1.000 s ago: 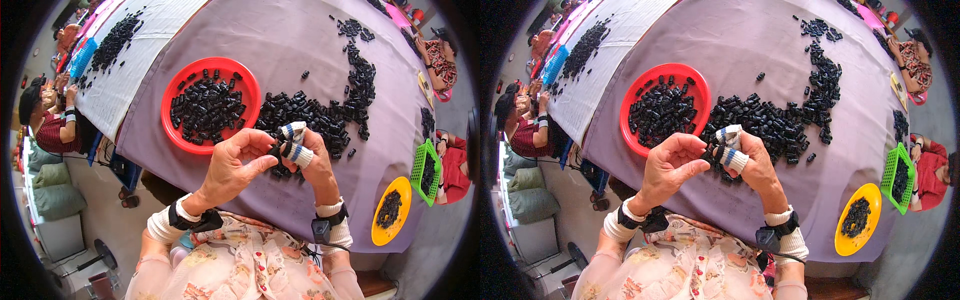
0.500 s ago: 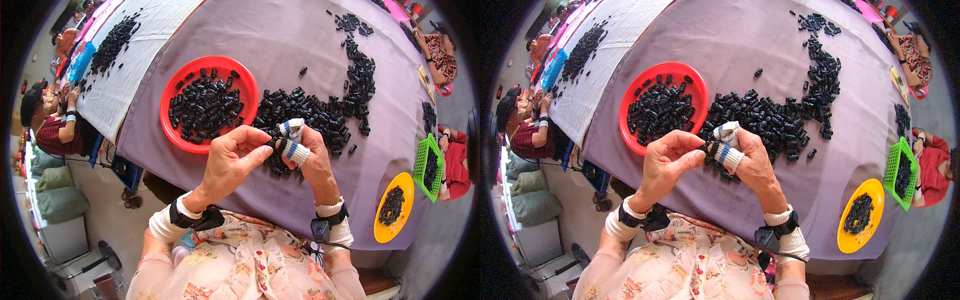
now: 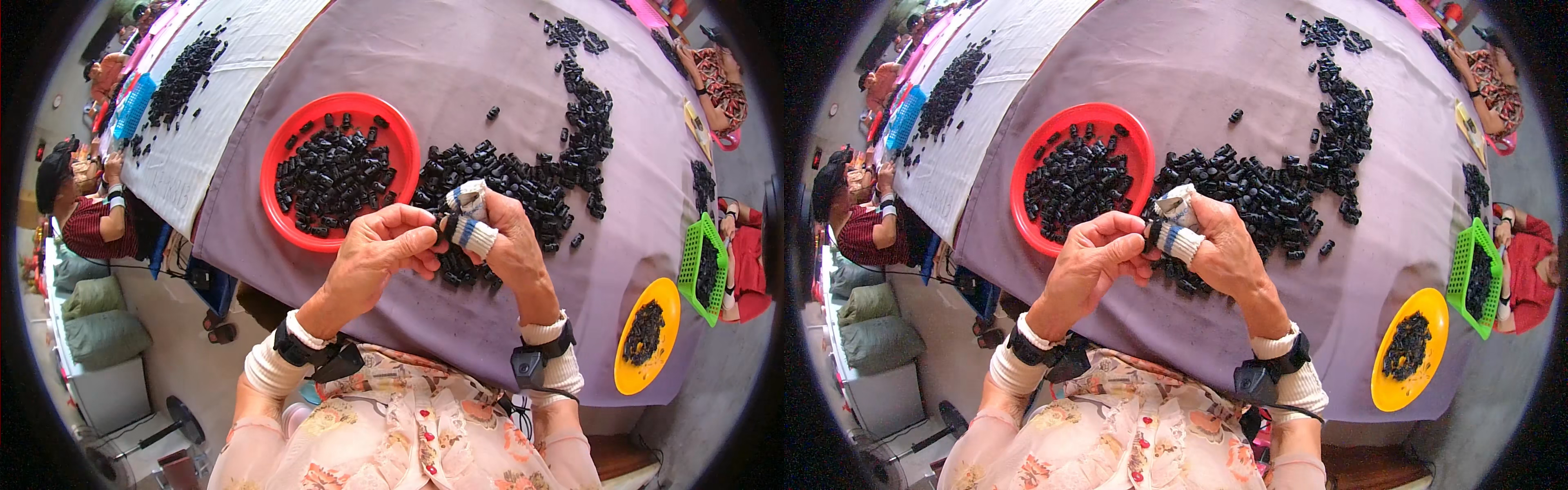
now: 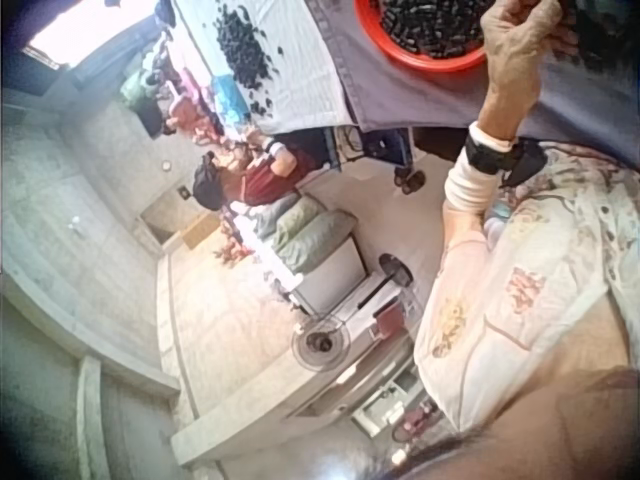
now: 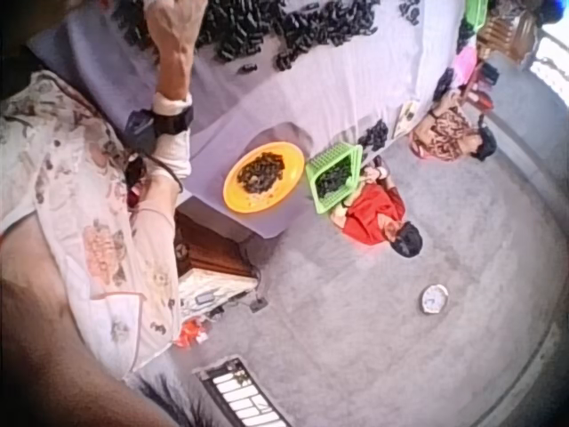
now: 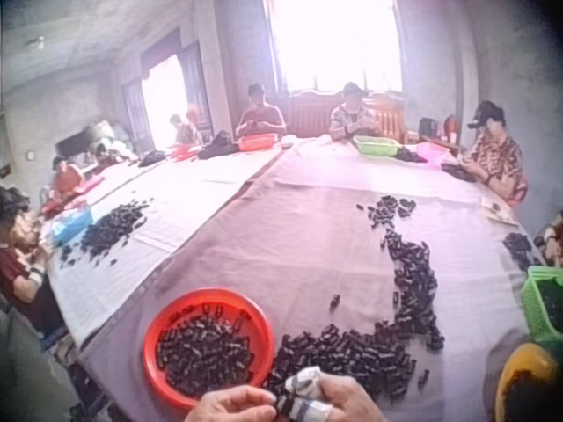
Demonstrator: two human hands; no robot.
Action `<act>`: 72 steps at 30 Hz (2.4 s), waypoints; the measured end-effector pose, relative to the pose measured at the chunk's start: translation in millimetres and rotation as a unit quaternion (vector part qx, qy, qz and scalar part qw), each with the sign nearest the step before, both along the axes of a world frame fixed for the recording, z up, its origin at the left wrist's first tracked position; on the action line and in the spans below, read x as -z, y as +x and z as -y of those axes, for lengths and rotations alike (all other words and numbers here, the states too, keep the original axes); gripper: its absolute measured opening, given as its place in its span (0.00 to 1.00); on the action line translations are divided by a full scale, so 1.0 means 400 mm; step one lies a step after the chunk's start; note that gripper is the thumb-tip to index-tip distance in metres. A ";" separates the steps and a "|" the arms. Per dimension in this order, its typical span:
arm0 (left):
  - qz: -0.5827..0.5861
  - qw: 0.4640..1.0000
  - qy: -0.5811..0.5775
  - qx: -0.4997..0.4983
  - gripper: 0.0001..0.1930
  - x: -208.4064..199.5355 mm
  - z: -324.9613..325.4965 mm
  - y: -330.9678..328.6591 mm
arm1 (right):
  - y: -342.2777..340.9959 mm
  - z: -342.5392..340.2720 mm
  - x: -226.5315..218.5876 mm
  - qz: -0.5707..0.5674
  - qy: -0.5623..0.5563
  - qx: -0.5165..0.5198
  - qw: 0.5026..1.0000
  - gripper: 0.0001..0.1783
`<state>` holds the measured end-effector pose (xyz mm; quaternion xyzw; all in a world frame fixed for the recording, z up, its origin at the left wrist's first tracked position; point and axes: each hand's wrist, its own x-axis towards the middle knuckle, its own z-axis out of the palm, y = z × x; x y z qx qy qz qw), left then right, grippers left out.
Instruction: The person assembles cord locks by hand, picking up a spring and a housing from a red plate, inserting the spring into the housing, and then placing the assembled unit onto a pile on the table.
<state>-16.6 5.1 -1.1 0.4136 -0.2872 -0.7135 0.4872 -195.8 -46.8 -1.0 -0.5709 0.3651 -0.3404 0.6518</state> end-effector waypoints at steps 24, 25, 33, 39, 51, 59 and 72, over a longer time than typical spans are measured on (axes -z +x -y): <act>-0.226 0.973 0.051 -0.017 0.10 0.022 -0.004 0.014 | 0.022 0.000 -0.002 -0.131 -0.120 -0.074 0.981 0.24; -0.226 0.973 0.051 -0.016 0.10 0.021 -0.005 0.011 | 0.022 0.000 -0.001 -0.132 -0.120 -0.073 0.981 0.24; -0.234 0.970 0.059 -0.018 0.09 0.026 -0.008 0.004 | 0.018 0.002 -0.007 -0.161 -0.139 -0.096 0.972 0.22; -0.237 0.970 0.049 -0.015 0.10 0.026 -0.009 0.004 | 0.024 0.008 -0.013 -0.159 -0.145 -0.113 0.970 0.22; -0.187 0.981 0.047 -0.010 0.10 0.029 -0.005 0.002 | 0.016 0.011 0.003 -0.159 -0.138 -0.131 0.969 0.23; -0.136 0.990 0.026 -0.002 0.12 0.021 -0.009 0.002 | 0.017 0.007 -0.003 -0.154 -0.152 -0.135 0.967 0.23; -0.145 0.989 0.031 -0.022 0.09 0.017 -0.006 -0.001 | 0.020 -0.012 0.001 -0.155 -0.180 -0.103 0.966 0.20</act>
